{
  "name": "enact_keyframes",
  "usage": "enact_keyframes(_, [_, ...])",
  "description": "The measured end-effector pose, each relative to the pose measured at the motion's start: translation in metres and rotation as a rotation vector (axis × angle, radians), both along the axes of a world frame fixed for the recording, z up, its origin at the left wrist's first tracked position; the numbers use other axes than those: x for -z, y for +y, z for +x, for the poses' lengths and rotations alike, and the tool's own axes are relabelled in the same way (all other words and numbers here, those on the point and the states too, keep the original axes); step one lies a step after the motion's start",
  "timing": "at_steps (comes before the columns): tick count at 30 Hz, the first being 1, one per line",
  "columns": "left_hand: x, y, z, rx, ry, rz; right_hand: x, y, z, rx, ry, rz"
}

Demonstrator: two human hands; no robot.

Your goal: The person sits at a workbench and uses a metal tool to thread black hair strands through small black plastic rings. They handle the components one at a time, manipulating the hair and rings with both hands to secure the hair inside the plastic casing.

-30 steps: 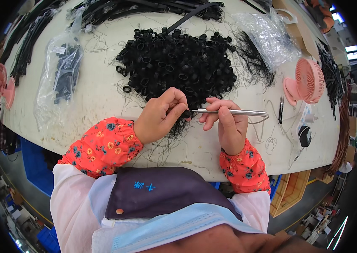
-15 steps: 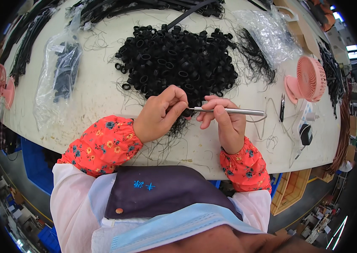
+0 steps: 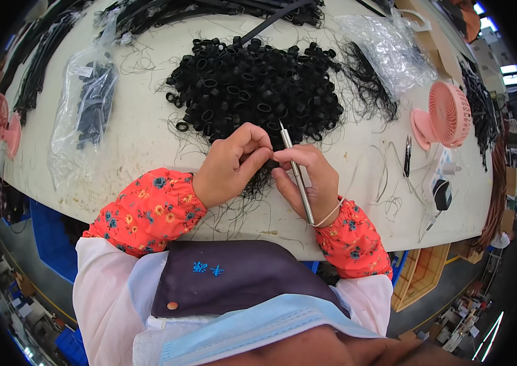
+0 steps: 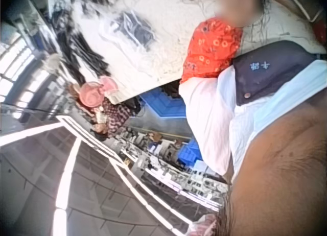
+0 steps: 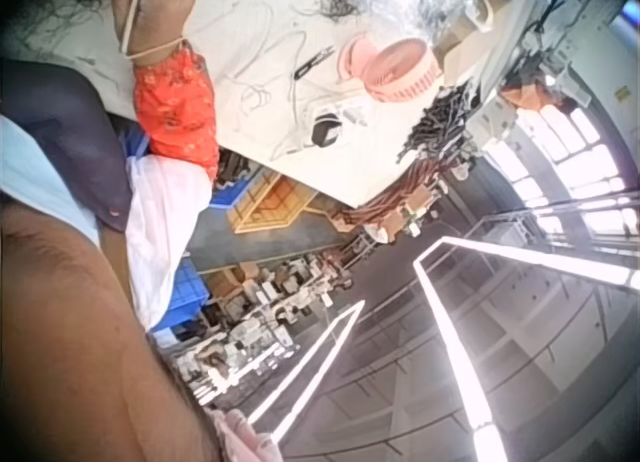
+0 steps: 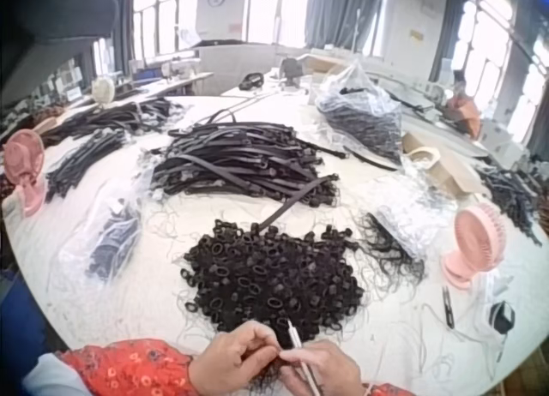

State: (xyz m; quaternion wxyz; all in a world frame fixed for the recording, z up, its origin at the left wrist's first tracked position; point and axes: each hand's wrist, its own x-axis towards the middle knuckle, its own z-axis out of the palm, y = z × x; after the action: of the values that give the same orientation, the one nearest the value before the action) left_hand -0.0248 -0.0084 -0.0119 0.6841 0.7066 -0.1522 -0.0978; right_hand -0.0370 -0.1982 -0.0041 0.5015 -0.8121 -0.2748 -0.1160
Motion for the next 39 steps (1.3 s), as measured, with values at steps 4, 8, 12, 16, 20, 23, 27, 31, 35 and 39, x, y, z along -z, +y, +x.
enact_keyframes(4, [-0.001, 0.000, 0.003, 0.033, 0.169, -0.168, 0.008, 0.000, 0.001, 0.042, 0.241, 0.313])
enact_keyframes(8, [-0.005, 0.001, 0.003, 0.111, 0.178, -0.205, 0.002, 0.003, -0.002, -0.002, 0.490, 0.585])
enact_keyframes(12, [0.003, 0.000, 0.004, 0.113, 0.155, -0.254, -0.001, 0.007, -0.002, -0.072, 0.590, 0.707])
enact_keyframes(16, [0.006, 0.005, 0.005, 0.099, 0.157, -0.233, 0.001, 0.006, -0.003, -0.060, 0.519, 0.579])
enact_keyframes(20, [0.002, 0.002, 0.004, 0.097, 0.165, -0.203, 0.000, 0.004, -0.004, -0.038, 0.542, 0.527])
enact_keyframes(23, [0.002, 0.002, 0.006, 0.099, 0.233, -0.240, -0.001, 0.003, -0.004, -0.009, 0.495, 0.471])
enact_keyframes(27, [-0.008, 0.010, 0.013, 0.091, 0.465, -0.342, -0.008, -0.009, -0.001, 0.001, 0.384, 0.430])
enact_keyframes(31, [-0.007, 0.012, 0.013, 0.102, 0.490, -0.365, -0.006, -0.017, 0.000, -0.149, 0.430, 0.542])
enact_keyframes(35, [-0.007, 0.008, 0.012, 0.091, 0.495, -0.364, -0.006, -0.015, -0.001, -0.173, 0.463, 0.531])
enact_keyframes(39, [-0.007, 0.008, 0.012, 0.107, 0.492, -0.369, -0.007, -0.012, -0.002, -0.162, 0.473, 0.503])
